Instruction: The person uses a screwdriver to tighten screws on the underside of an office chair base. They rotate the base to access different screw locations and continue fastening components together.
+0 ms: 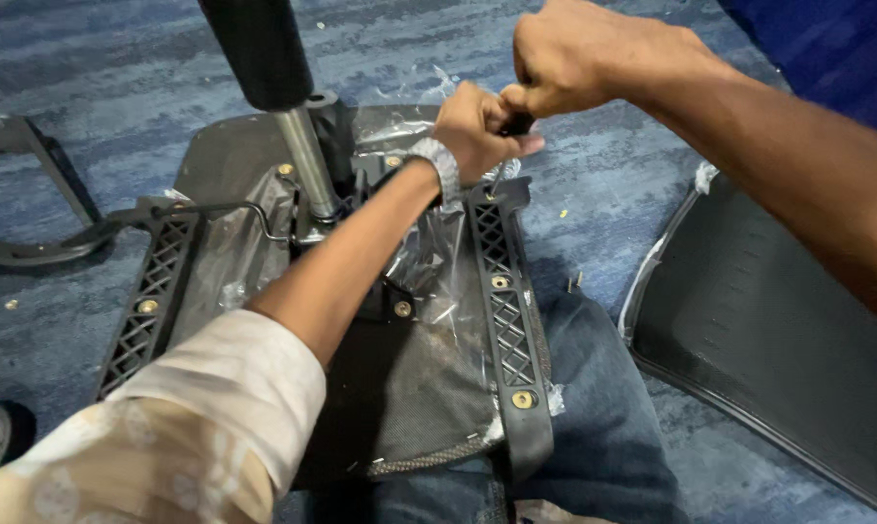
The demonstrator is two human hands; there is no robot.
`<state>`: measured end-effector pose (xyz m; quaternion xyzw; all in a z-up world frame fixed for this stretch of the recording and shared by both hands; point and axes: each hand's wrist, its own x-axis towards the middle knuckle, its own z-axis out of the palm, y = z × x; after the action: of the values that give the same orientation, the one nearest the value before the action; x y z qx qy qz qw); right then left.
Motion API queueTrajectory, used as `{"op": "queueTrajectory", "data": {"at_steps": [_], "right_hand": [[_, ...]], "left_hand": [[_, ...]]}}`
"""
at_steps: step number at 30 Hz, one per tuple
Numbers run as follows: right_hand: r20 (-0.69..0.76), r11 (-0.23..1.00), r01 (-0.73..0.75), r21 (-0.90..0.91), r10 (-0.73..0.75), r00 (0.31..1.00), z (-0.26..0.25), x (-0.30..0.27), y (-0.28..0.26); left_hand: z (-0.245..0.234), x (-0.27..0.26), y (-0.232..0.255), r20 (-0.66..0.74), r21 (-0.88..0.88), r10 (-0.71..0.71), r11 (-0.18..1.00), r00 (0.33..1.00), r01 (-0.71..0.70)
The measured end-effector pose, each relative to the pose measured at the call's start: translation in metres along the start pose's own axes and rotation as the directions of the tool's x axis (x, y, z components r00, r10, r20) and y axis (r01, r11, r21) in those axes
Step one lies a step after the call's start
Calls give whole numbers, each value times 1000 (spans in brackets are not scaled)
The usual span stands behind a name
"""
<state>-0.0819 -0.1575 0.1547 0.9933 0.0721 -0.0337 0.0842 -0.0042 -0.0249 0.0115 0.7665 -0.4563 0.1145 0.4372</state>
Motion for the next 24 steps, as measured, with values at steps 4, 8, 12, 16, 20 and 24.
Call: {"op": "queueTrajectory", "data": {"at_steps": [4, 8, 12, 16, 20, 24], "right_hand": [[59, 997, -38, 72, 34, 998, -5, -5, -3], [67, 996, 6, 90, -12, 998, -9, 2, -9], [36, 993, 84, 79, -87, 996, -9, 8, -9], [21, 989, 116, 89, -118, 993, -5, 9, -6], [152, 993, 109, 46, -115, 982, -6, 9, -5], [126, 987, 113, 111, -127, 984, -14, 8, -17]], "left_hand": [[-2, 7, -8, 344, -562, -58, 787, 937, 254], [0, 1, -13, 339, -746, -65, 589, 938, 311], [5, -6, -10, 61, -465, -133, 873, 989, 146], [6, -13, -2, -55, -240, -166, 959, 985, 148], [0, -17, 9, -67, -107, -253, 964, 965, 245], [-1, -22, 22, -182, -146, -251, 963, 951, 227]]}}
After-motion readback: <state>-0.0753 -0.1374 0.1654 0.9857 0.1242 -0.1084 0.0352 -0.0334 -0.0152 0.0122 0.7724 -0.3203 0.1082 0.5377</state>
